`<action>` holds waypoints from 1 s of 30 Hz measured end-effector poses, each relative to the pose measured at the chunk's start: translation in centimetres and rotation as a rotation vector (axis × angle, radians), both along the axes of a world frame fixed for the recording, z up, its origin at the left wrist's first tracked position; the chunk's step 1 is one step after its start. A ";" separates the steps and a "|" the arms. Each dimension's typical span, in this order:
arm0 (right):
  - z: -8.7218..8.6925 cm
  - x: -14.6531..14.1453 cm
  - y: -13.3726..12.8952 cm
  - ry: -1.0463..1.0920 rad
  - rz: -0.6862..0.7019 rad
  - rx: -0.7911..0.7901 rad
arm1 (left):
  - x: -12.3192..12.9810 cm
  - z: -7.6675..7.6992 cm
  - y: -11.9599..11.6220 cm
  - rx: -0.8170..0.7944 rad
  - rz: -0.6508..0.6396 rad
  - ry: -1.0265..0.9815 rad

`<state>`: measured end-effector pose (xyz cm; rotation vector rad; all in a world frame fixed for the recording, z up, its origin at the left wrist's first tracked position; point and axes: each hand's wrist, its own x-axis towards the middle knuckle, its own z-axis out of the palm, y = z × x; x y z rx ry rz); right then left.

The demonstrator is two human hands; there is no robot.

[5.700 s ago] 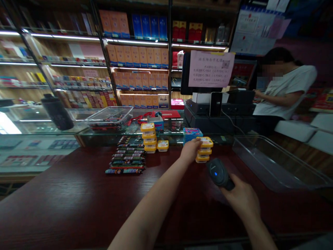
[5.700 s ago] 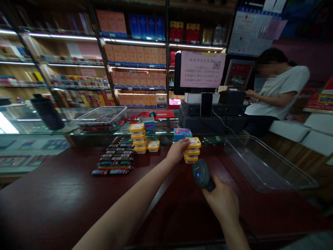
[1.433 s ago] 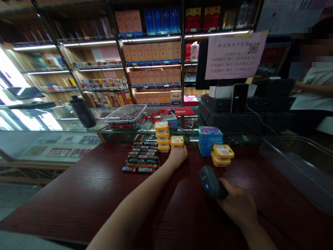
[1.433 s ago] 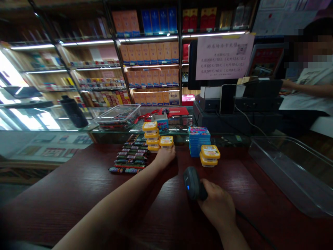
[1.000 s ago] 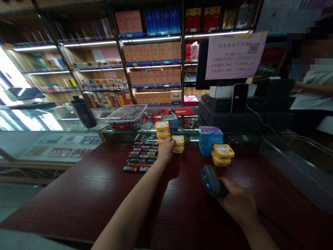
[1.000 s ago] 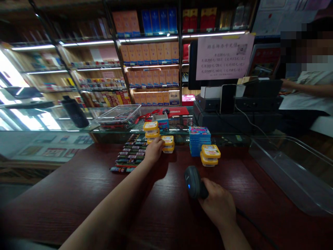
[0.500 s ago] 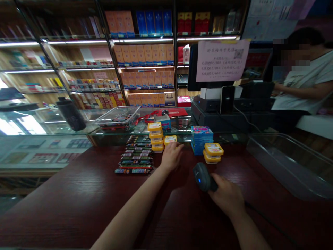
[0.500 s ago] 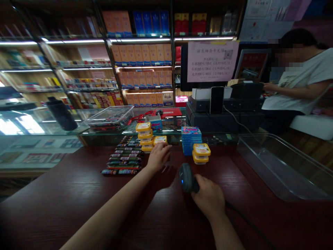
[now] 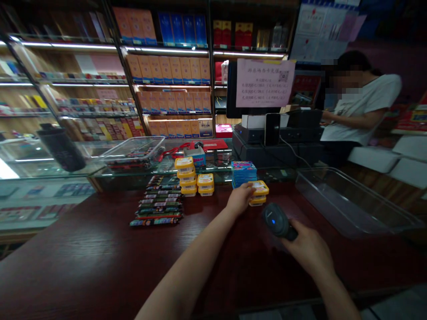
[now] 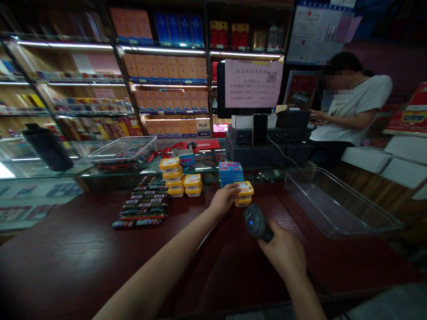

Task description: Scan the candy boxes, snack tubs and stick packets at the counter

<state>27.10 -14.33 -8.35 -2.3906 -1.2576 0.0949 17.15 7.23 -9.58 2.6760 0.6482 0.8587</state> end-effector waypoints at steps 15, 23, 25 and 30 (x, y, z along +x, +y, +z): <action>0.0 -2.0 0.3 0.442 0.254 0.329 | -10.3 -1.7 -1.9 -0.202 0.289 -0.490; 0.0 -5.8 0.6 0.611 0.330 0.273 | -13.3 -3.9 -2.1 -0.218 0.468 -0.462; 0.1 -6.0 0.6 0.566 0.332 0.295 | -13.2 -3.9 -2.1 -0.220 0.518 -0.436; 0.4 -6.0 0.8 0.520 0.347 0.300 | -13.3 -3.7 -2.5 -0.218 0.611 -0.356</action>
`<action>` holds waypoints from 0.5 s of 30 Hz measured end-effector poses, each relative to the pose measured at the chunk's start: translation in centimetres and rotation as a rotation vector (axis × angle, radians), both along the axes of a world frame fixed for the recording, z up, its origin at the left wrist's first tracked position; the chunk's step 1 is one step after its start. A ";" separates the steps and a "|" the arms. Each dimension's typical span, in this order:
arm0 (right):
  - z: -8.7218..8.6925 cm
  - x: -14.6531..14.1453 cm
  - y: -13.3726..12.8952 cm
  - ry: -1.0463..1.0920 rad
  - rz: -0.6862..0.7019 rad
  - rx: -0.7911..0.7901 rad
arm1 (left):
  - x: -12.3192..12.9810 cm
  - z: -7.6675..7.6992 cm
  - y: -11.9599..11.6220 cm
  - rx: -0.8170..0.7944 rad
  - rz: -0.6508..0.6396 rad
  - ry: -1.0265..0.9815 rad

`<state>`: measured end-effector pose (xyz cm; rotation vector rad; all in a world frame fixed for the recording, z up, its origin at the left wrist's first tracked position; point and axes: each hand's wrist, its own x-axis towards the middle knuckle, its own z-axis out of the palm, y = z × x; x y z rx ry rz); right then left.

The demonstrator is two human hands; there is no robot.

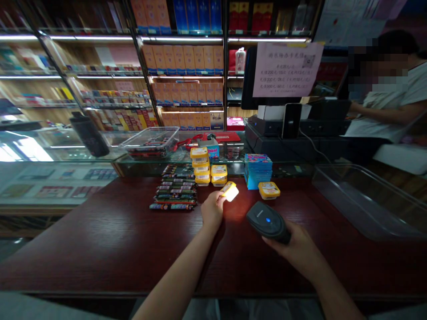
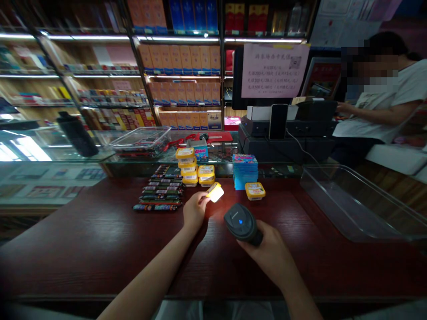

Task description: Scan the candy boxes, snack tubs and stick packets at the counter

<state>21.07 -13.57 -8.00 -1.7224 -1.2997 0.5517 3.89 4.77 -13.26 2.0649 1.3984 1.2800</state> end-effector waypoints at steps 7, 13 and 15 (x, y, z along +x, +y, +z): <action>0.8 0.2 0.6 -0.197 0.039 -0.018 | -0.1 -0.6 0.3 0.052 -0.053 -0.073; -0.4 1.3 2.4 -0.697 -0.151 -0.140 | -0.4 -1.0 0.5 0.146 -0.127 -0.173; -1.4 1.5 2.9 -0.763 -0.178 -0.109 | -0.7 -0.6 0.3 0.185 -0.144 -0.166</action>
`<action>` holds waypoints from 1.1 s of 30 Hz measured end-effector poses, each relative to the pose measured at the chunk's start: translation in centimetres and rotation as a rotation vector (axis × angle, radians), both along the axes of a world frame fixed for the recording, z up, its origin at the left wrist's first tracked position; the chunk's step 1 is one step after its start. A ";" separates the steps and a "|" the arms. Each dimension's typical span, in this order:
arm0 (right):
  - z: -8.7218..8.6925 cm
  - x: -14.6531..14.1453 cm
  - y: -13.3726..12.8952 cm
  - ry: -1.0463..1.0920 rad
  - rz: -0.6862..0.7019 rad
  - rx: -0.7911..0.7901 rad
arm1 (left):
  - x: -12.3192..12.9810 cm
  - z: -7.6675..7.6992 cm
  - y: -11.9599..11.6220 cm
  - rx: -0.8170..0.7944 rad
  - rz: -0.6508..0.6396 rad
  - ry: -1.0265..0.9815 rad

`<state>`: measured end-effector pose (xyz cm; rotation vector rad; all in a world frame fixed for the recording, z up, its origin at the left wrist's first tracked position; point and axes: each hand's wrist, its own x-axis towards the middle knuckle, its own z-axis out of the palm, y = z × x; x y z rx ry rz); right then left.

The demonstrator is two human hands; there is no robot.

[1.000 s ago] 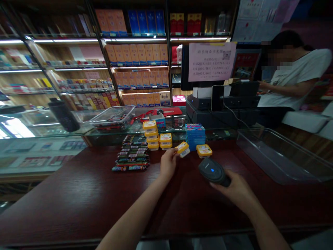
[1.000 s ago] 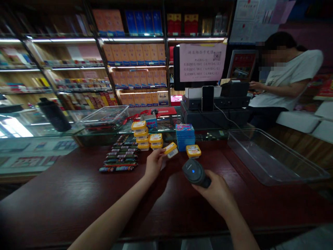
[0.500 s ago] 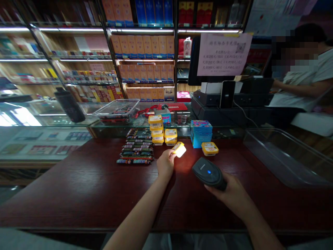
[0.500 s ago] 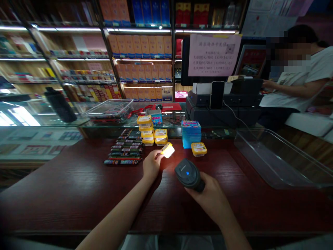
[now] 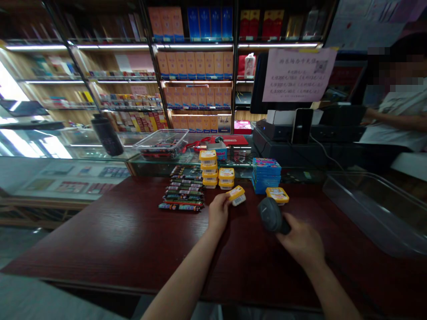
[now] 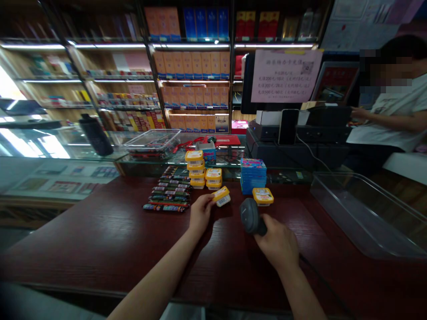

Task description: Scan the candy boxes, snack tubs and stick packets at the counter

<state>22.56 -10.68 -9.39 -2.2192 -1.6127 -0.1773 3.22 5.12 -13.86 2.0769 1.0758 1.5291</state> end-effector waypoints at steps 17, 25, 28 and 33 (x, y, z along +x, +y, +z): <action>-3.1 1.3 0.1 0.019 0.103 0.131 | -1.0 9.5 8.7 0.245 0.058 0.588; -2.8 1.0 0.1 0.014 0.083 0.090 | -0.8 9.2 8.4 0.402 0.170 0.697; -2.6 1.0 0.1 0.018 0.079 0.075 | -0.7 9.3 8.6 0.402 0.229 0.738; -2.5 1.0 0.1 0.040 0.070 0.039 | -0.7 9.3 8.4 0.389 0.219 0.705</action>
